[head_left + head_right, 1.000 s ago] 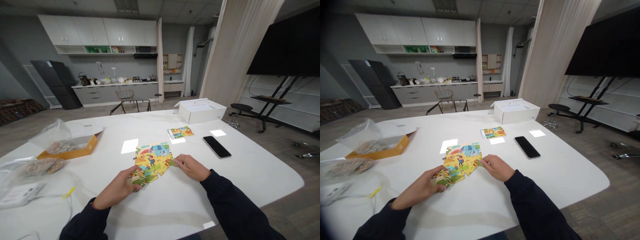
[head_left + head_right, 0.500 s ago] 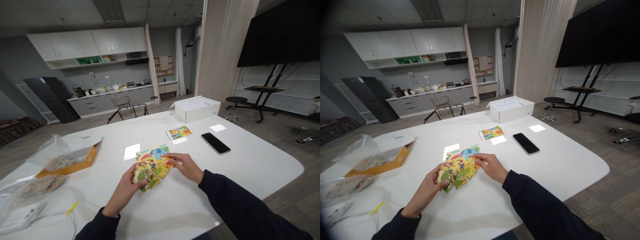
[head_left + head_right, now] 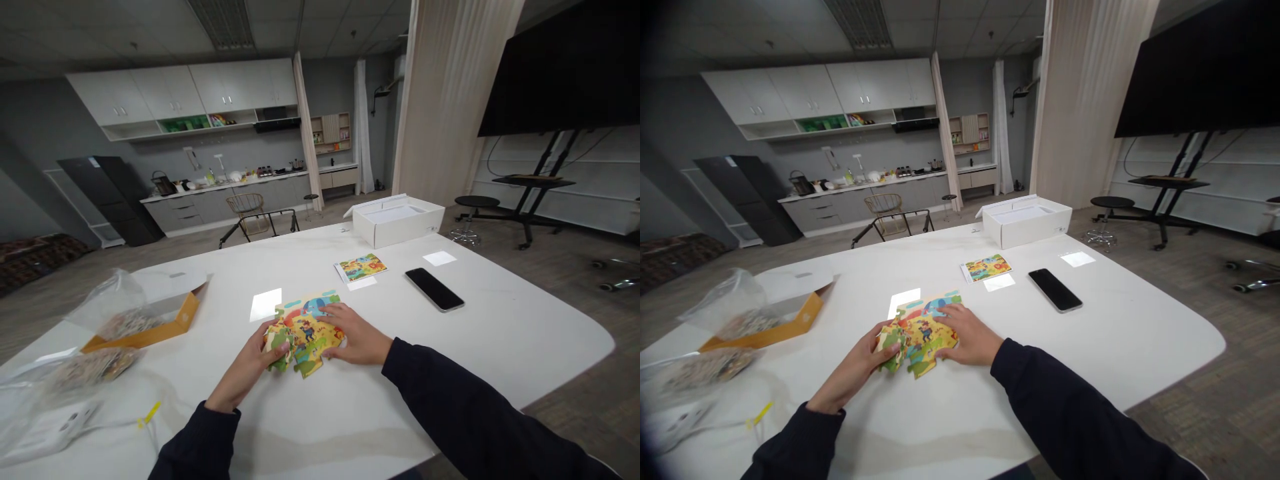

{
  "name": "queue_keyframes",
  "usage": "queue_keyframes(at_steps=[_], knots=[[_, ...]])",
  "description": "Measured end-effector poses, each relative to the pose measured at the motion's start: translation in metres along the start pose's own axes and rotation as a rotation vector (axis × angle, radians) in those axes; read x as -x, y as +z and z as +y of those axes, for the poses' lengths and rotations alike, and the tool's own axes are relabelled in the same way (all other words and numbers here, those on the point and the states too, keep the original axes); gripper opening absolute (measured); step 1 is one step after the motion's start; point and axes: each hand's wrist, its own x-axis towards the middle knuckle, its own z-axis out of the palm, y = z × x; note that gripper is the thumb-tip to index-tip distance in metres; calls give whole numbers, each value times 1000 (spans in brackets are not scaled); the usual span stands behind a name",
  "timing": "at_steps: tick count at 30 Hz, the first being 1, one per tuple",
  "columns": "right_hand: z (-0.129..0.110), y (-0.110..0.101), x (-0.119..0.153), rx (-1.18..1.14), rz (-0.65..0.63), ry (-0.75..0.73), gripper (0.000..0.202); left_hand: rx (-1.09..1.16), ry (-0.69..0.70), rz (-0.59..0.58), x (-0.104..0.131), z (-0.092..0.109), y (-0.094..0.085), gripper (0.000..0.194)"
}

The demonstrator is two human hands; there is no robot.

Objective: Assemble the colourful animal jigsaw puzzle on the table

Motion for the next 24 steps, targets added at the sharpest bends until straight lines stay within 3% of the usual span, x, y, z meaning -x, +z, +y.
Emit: queue_keyframes(at_steps=[4, 11, 15, 18, 21, 24], knots=[[6, 2, 6, 105, -79, 72, 74, -223, -6, -112, 6, -2, 0, 69], [5, 7, 2, 21, -47, 134, 72, -522, 137, -37, 1, -23, 20, 64], [1, 6, 2, -7, -23, 223, 71, -554, 215, -44, 2, -24, 22, 58], [-1, 8, 2, -195, 3, 267, 51, -541, 228, -58, 4, -21, 25, 58], [-1, 9, 1, -416, 32, 311, 28, -458, 186, -81, 6, -17, 28, 71], [0, 9, -1, -515, 119, 371, 25, -323, 135, -93, 6, -12, 28, 84]])
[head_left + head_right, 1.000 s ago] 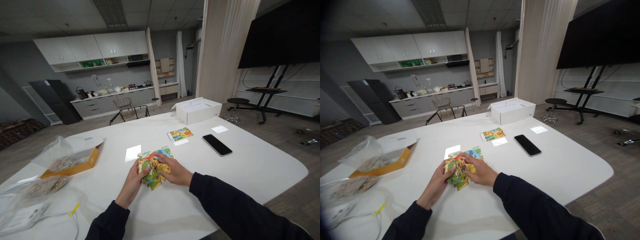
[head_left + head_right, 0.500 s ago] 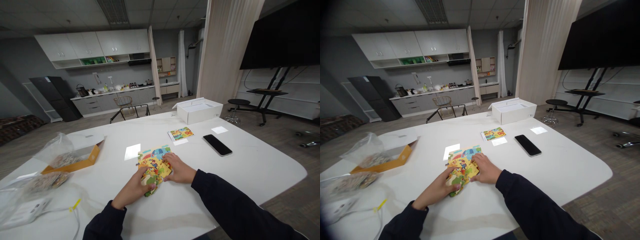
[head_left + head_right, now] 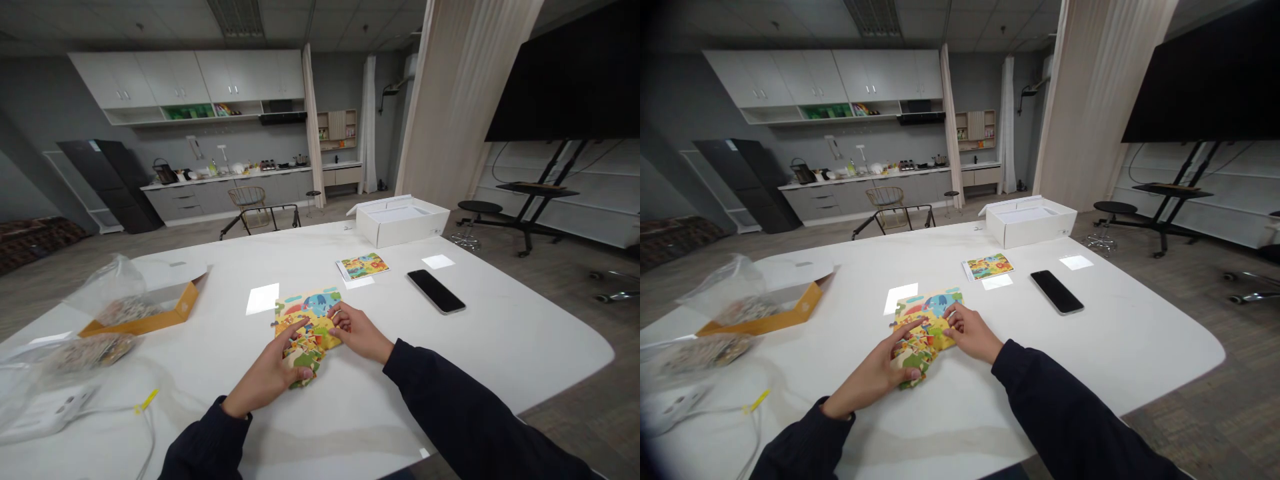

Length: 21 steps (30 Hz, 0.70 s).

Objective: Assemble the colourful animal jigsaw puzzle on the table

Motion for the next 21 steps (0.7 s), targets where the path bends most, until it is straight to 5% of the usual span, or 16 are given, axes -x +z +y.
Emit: queue_keyframes(at_steps=[4, 11, 17, 21], knots=[[1, 1, -5, -90, 148, 45, 31, 170, -62, 66, -4, 5, -1, 74], [-4, 16, -4, -140, 70, -36, 37, 345, -60, 153, -19, -1, 8, 79], [15, -10, -36, 444, -13, -227, 52, 417, -82, 301, -43, -22, -42, 70], [23, -23, -59, 654, -130, -181, 67, 343, -122, 247, -57, -36, -73, 67]])
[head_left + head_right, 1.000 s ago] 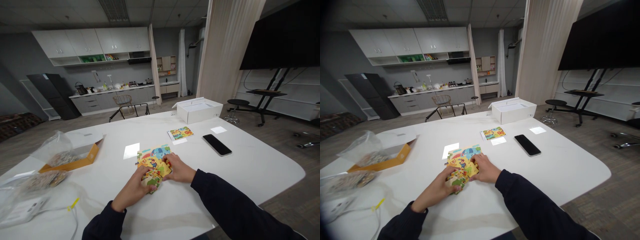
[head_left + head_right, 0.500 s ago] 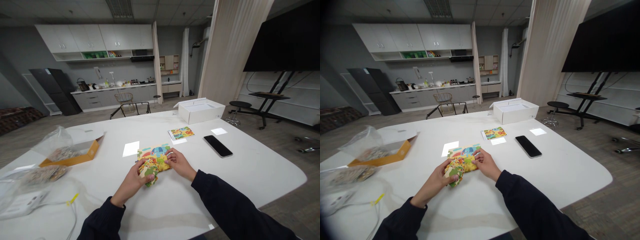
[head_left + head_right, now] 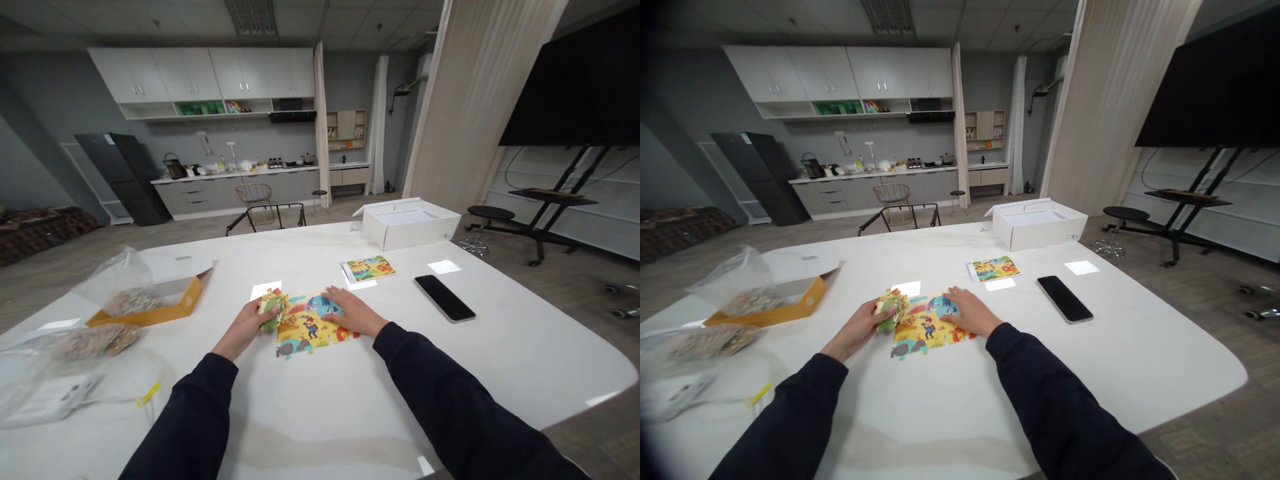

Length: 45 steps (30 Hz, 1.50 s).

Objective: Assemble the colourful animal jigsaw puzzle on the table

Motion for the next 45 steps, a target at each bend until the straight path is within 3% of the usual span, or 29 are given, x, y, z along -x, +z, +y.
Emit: queue_keyframes(at_steps=[4, 9, 14, 19, 22, 25, 28, 34, 42, 45], knots=[[-4, -9, 3, 55, -59, 12, 73, -233, -48, -25, -3, 2, -1, 70], [-3, -11, 14, 29, -27, -16, 85, -464, -40, -166, 7, 8, 7, 65], [12, -2, 12, 25, 87, 60, 70, -677, 98, 30, 2, -5, 7, 66], [14, -2, 10, 10, 110, 73, 70, -486, 169, 81, -4, -17, 10, 64], [10, -3, 9, -47, 137, 101, 73, -349, 110, 4, -2, -14, 14, 66], [7, -4, 7, -113, 172, 123, 56, -268, 91, -52, 1, -10, 17, 58], [2, -5, 6, -159, 234, 122, 38, -202, 115, -28, 3, -8, 19, 54], [-8, -5, 8, -329, 265, 169, 25, -140, 154, -11, 4, -8, 25, 55], [4, -1, 2, -564, 392, 294, 36, 42, 25, 88, 5, -10, 22, 62], [2, -3, 1, -581, 442, 333, 40, 60, 30, 75, 5, -10, 19, 63]])
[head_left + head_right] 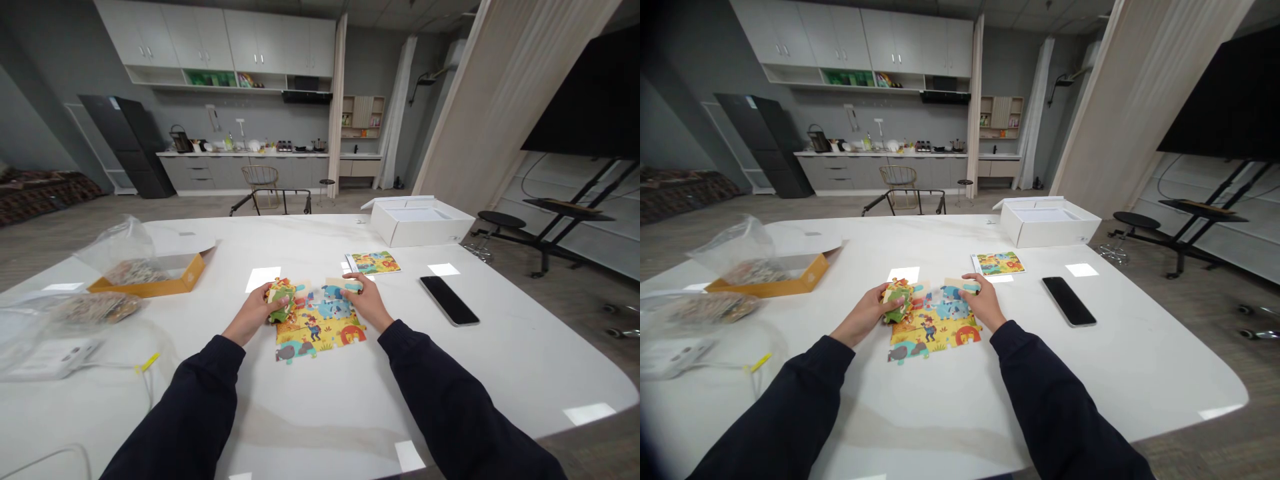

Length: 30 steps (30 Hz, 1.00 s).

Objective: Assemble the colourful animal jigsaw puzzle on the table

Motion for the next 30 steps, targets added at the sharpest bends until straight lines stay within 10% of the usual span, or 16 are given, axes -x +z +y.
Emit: queue_keyframes(at_steps=[11, 17, 22, 30], knots=[[-22, 38, 32, -460, -332, 292, 45, -41, 65, -58, 3, -1, 10, 61], [-22, 36, 28, -564, -213, 315, 47, 262, 86, 75, 1, 3, 2, 61], [-21, 27, 20, -493, 25, 281, 53, 347, 33, -118, 11, 14, 10, 50], [-31, 32, 28, -297, -128, 102, 46, 76, 103, -114, 22, 6, 50, 56]])
